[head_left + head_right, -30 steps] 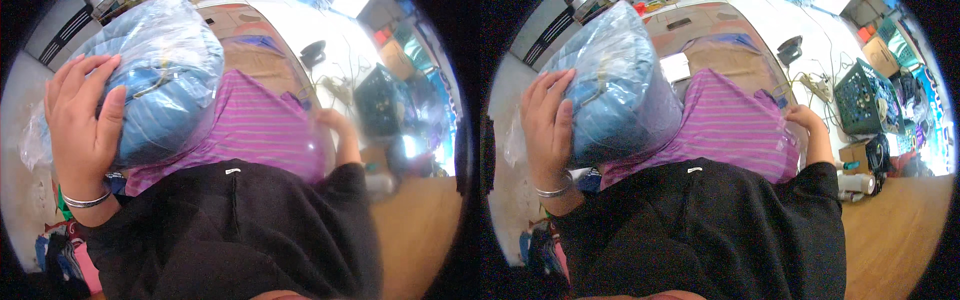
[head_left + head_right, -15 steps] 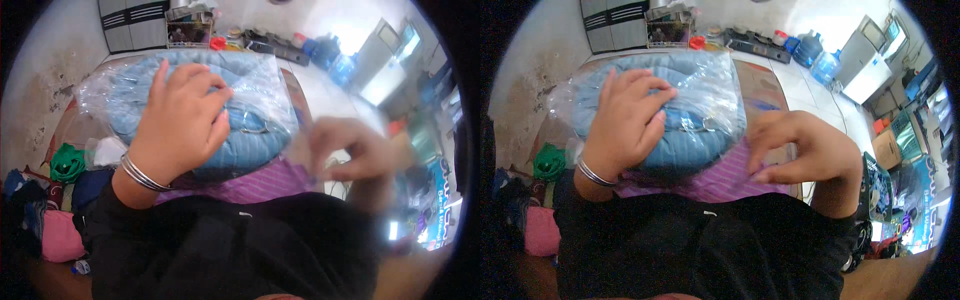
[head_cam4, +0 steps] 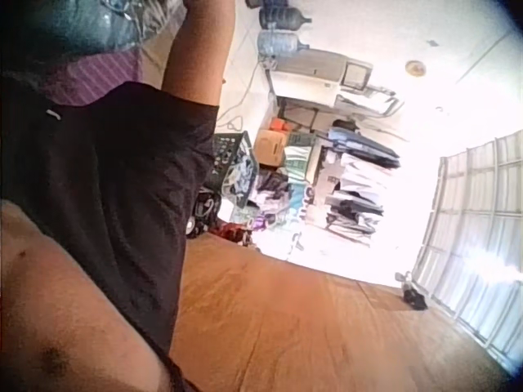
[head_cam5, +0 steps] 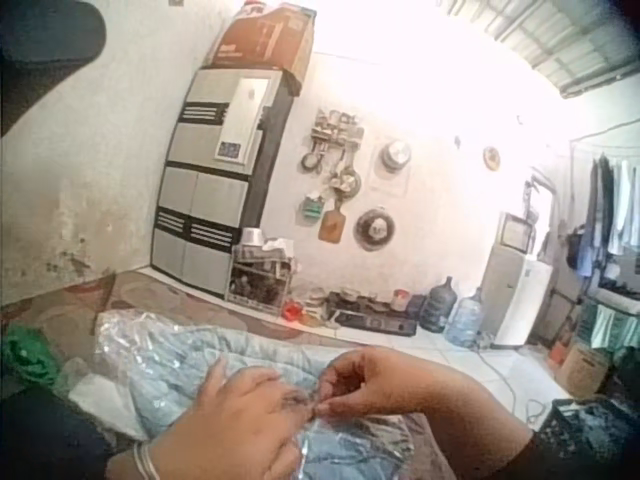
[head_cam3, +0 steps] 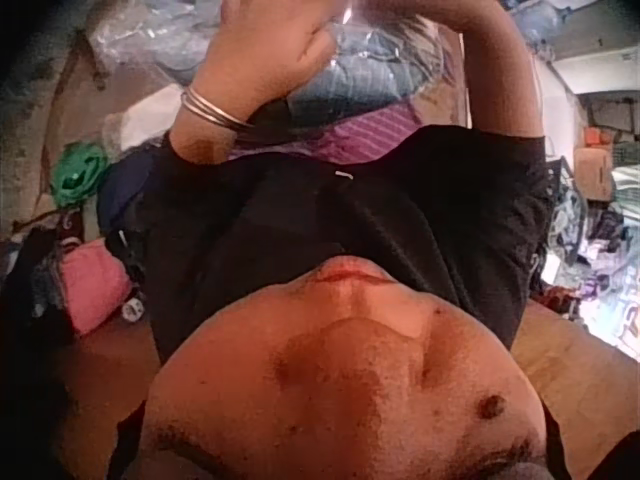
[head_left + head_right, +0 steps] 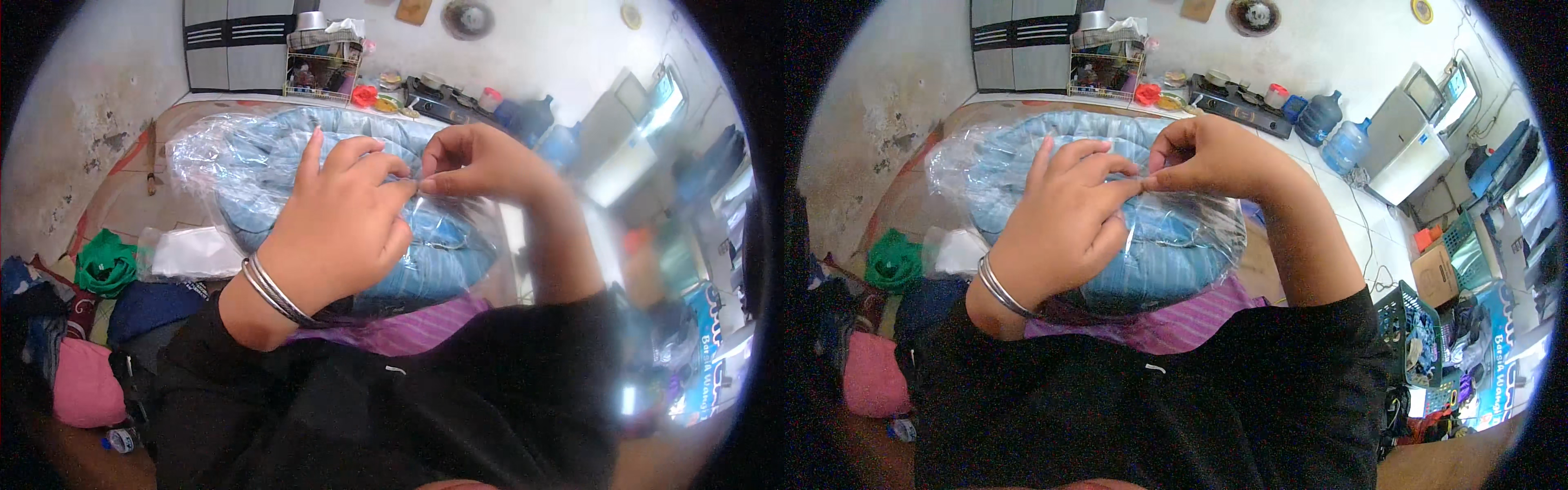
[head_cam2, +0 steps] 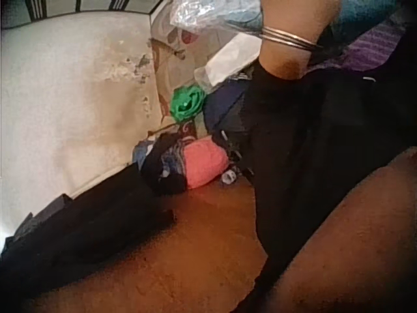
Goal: The person places a rolled blue blanket inside a clear plastic bag and seals it using tape and scissors.
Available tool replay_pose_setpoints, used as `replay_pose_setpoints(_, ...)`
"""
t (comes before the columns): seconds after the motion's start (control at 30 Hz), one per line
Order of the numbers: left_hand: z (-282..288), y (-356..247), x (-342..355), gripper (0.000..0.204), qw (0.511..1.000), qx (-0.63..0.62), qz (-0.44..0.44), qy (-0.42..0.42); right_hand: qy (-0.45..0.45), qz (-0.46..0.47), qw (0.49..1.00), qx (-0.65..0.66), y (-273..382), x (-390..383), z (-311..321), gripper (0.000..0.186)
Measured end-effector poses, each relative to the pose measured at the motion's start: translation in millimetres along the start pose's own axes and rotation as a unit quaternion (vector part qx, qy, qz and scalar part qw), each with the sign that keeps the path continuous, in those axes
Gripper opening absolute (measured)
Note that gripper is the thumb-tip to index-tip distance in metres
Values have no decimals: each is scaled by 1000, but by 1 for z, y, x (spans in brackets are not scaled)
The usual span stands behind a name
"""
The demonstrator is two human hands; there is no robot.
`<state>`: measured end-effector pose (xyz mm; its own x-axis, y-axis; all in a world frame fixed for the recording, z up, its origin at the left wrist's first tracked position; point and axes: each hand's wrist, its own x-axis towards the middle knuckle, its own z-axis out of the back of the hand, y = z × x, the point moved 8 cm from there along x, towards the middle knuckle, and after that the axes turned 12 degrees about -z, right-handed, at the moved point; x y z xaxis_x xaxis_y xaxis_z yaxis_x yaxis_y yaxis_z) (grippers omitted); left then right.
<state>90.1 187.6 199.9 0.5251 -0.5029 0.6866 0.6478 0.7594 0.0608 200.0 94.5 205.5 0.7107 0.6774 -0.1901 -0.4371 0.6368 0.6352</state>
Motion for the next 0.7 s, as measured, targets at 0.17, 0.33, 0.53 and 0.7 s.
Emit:
replay_pose_setpoints(0.17, 3, 5, 0, 30, 999, 11, 14, -35, -28, -38, 999, 0, -6, 1, 1, 22)
replay_pose_setpoints(0.33, 2, 6, -1, 30, 999, 6, 21, -27, -76, -23, 997, -14, 1, -6, 2, 28)
replay_pose_setpoints(0.53, -2, 6, 0, 33, 1000, 13, 25, 12, -140, 11, 989, -55, 3, -10, 4, 33)
replay_pose_setpoints(0.7, -2, 7, -1, 32, 999, 4, 33, 14, -220, 38, 964, -146, 7, -20, 4, 51)
